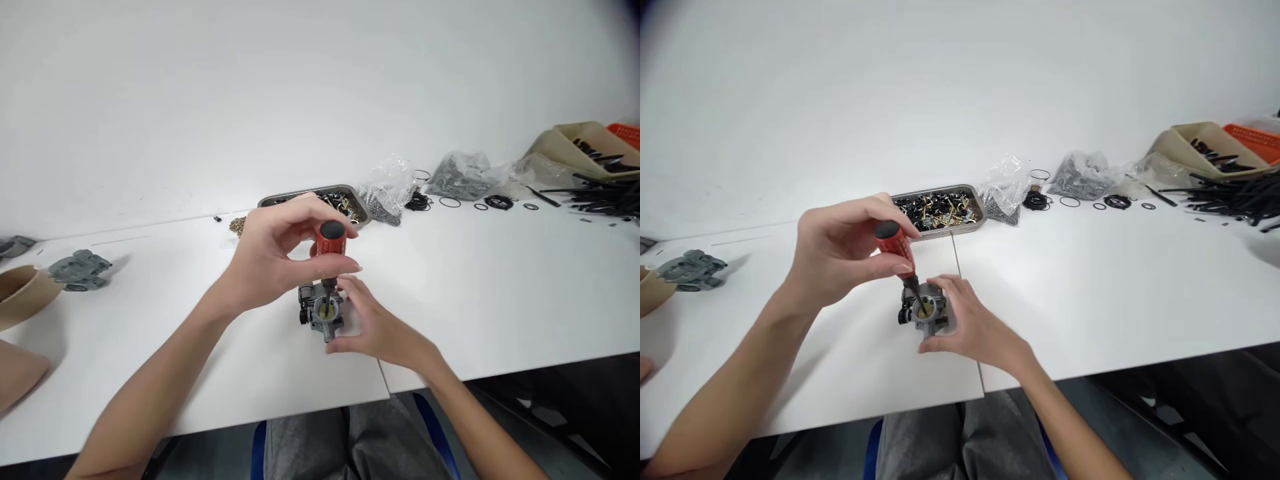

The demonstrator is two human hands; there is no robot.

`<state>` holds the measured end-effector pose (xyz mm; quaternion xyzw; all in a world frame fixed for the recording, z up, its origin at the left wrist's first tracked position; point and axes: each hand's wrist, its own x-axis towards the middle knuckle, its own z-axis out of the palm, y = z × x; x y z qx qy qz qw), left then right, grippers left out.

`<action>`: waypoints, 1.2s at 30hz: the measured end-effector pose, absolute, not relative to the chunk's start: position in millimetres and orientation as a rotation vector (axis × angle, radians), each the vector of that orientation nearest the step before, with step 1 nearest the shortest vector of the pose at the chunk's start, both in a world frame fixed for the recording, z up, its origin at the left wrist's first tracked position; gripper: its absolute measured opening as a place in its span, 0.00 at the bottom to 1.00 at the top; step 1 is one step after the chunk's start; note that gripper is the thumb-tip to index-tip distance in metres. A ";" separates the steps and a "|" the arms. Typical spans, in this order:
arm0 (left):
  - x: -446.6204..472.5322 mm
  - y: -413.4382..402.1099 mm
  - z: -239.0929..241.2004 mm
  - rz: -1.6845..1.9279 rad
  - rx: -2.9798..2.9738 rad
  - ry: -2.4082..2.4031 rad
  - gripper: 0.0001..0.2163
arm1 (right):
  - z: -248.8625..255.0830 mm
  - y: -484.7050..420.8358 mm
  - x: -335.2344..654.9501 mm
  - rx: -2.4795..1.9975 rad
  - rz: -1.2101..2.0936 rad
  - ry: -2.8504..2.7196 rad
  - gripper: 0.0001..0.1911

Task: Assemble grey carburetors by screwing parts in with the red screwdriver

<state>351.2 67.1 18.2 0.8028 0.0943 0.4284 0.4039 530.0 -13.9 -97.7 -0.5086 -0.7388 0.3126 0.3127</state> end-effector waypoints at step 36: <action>363.0 86.1 -9.9 0.660 2.139 0.105 0.12 | -123.0 -18.7 508.6 -1.310 0.718 -1.851 0.44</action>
